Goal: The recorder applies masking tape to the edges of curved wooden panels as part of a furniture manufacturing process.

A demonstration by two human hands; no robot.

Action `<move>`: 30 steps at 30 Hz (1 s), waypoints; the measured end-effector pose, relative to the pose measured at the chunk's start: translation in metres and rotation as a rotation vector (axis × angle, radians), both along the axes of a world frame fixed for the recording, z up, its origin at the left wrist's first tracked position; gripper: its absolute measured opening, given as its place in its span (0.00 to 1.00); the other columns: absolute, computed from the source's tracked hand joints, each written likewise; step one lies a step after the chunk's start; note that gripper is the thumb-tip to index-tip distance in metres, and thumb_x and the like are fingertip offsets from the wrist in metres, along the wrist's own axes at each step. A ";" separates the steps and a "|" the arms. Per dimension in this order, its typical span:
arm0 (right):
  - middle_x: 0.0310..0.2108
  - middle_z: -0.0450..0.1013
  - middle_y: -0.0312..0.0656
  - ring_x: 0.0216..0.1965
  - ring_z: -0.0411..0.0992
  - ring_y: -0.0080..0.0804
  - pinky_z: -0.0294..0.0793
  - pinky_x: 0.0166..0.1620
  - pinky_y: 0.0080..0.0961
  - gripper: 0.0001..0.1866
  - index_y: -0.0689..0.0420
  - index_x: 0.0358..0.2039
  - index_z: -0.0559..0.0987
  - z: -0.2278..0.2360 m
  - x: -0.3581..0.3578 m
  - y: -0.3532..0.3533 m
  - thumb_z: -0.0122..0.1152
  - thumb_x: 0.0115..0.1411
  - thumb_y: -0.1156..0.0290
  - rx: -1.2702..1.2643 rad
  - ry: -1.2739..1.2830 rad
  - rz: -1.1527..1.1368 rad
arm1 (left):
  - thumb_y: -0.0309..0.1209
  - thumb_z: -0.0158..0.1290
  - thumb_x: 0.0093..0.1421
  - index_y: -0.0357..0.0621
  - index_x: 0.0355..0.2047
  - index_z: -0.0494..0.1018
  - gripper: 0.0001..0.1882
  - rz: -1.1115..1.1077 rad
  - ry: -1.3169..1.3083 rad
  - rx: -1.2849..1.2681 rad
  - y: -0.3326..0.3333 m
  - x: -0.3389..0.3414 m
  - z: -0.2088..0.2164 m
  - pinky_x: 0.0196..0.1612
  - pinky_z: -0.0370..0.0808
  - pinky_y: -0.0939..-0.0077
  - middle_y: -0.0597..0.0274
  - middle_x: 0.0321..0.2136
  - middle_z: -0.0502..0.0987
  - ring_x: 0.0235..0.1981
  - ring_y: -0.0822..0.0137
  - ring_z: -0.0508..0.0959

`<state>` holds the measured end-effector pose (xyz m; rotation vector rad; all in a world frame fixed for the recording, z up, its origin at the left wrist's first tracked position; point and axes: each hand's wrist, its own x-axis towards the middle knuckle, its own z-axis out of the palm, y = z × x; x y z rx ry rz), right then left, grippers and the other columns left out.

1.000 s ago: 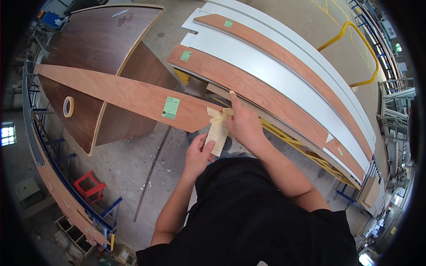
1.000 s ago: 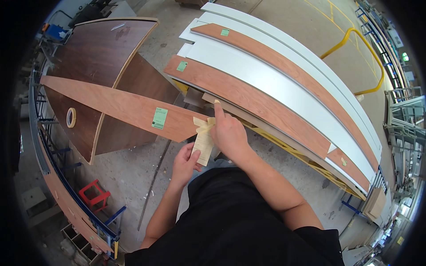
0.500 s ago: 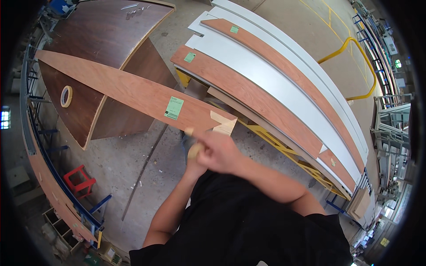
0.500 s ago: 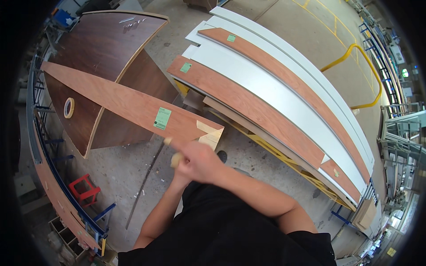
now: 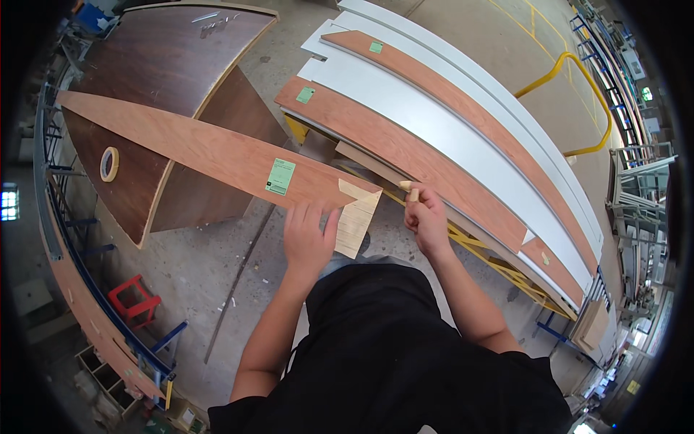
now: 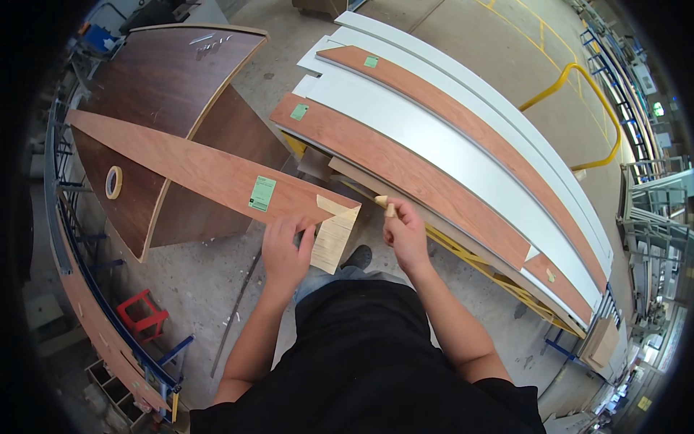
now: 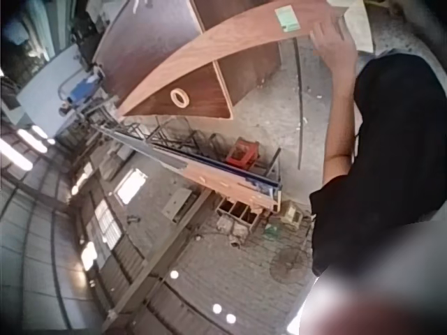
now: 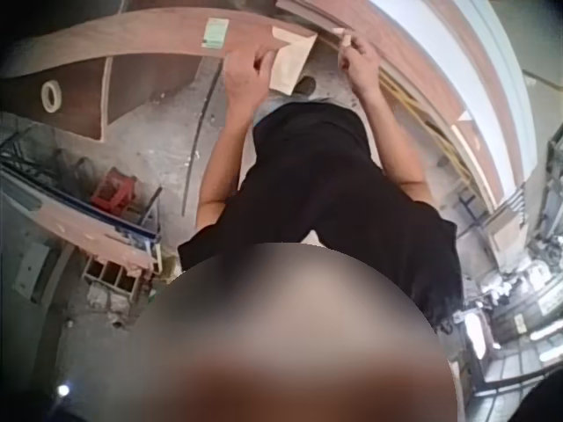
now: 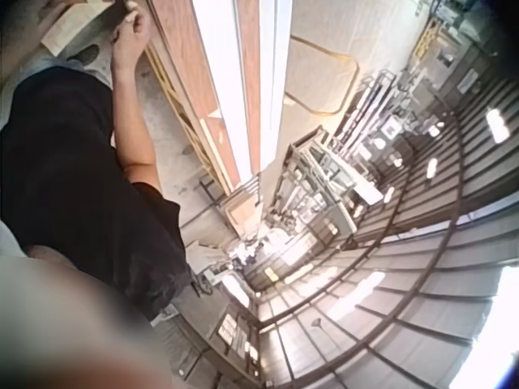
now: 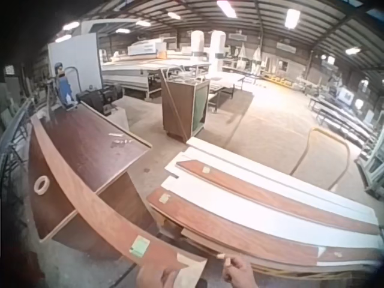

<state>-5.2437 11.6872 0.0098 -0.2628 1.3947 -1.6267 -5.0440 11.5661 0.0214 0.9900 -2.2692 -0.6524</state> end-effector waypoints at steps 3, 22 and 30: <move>0.27 0.63 0.29 0.18 0.57 0.14 0.54 0.19 0.16 0.21 0.59 0.53 0.71 -0.015 0.011 -0.007 0.55 0.57 0.77 0.082 0.035 0.042 | 0.30 0.59 0.54 0.43 0.40 0.75 0.13 -0.009 -0.111 -0.082 -0.014 -0.020 0.006 0.41 0.69 0.58 0.56 0.31 0.73 0.37 0.51 0.72; 0.38 0.73 0.41 0.22 0.67 0.17 0.62 0.20 0.15 0.48 0.62 0.69 0.47 -0.022 0.037 -0.034 0.63 0.52 0.85 0.041 -0.042 0.095 | 0.25 0.57 0.53 0.40 0.39 0.69 0.13 0.068 -0.109 -0.081 -0.009 -0.052 -0.006 0.44 0.67 0.55 0.50 0.37 0.70 0.41 0.47 0.71; 0.44 0.72 0.42 0.30 0.69 0.18 0.66 0.26 0.15 0.46 0.62 0.69 0.49 -0.016 0.038 -0.035 0.62 0.52 0.85 0.013 -0.071 0.089 | 0.24 0.57 0.54 0.40 0.39 0.69 0.13 0.032 -0.133 -0.032 -0.009 -0.051 -0.005 0.45 0.66 0.55 0.50 0.37 0.70 0.42 0.47 0.70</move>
